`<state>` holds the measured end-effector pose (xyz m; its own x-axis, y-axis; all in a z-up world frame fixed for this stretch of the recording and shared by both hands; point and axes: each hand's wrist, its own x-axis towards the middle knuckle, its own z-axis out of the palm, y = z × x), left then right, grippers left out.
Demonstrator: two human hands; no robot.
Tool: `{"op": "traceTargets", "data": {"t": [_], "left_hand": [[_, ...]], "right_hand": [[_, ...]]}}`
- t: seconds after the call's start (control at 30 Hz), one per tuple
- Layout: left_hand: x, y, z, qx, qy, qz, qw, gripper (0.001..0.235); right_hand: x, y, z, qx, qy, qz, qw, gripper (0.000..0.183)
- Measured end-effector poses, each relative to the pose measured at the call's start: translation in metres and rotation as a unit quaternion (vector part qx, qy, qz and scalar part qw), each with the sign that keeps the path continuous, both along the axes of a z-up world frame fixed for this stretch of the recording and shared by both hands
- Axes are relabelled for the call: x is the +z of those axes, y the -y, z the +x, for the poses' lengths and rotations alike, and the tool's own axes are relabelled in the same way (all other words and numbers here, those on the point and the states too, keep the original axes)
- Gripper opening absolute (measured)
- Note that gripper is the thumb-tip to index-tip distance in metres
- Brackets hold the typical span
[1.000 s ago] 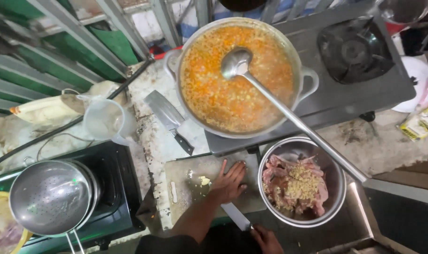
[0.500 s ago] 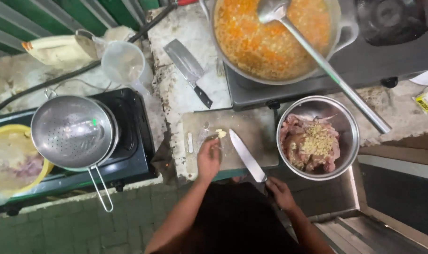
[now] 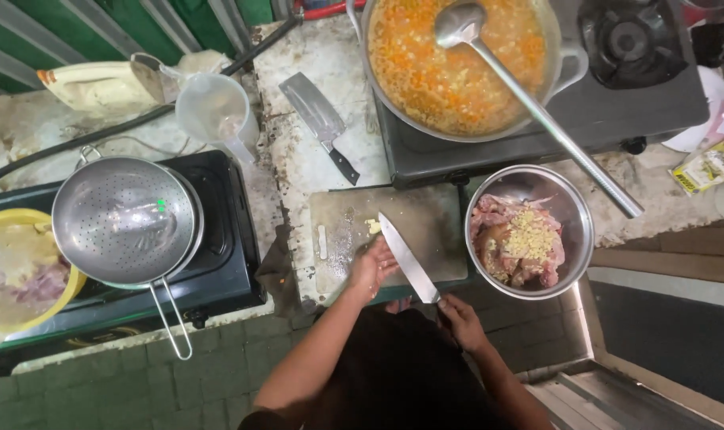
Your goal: The person chops garlic cloves on a cutting board using a knife and transfers the minced garlic into a metal bowl containing raw meat. The person repeats this process with multiple cloves throughout the clip.
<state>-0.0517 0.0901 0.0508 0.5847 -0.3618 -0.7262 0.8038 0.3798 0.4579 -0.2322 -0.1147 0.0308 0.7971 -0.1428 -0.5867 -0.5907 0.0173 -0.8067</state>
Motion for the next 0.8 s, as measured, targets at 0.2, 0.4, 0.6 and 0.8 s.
{"op": "traceTargets", "data": {"t": [0.2,0.4,0.6,0.8], "left_hand": [[0.054,-0.008,0.012,-0.079,0.01,0.103,0.992,0.039],[-0.034,-0.02,0.024,-0.042,0.414,0.324,0.85,0.016],[-0.043,-0.027,0.048,-0.091,0.603,0.387,0.691,0.021],[-0.054,-0.037,0.043,-0.143,0.651,0.414,0.62,0.035]], "right_hand": [[0.042,-0.015,0.011,0.0,-0.007,-0.024,1.0,0.029],[0.023,-0.001,-0.009,-0.048,-0.001,-0.126,0.991,0.027],[0.043,-0.01,-0.004,-0.104,0.033,-0.068,0.992,0.027],[0.023,-0.014,-0.009,-0.123,0.013,-0.06,0.99,0.02]]}}
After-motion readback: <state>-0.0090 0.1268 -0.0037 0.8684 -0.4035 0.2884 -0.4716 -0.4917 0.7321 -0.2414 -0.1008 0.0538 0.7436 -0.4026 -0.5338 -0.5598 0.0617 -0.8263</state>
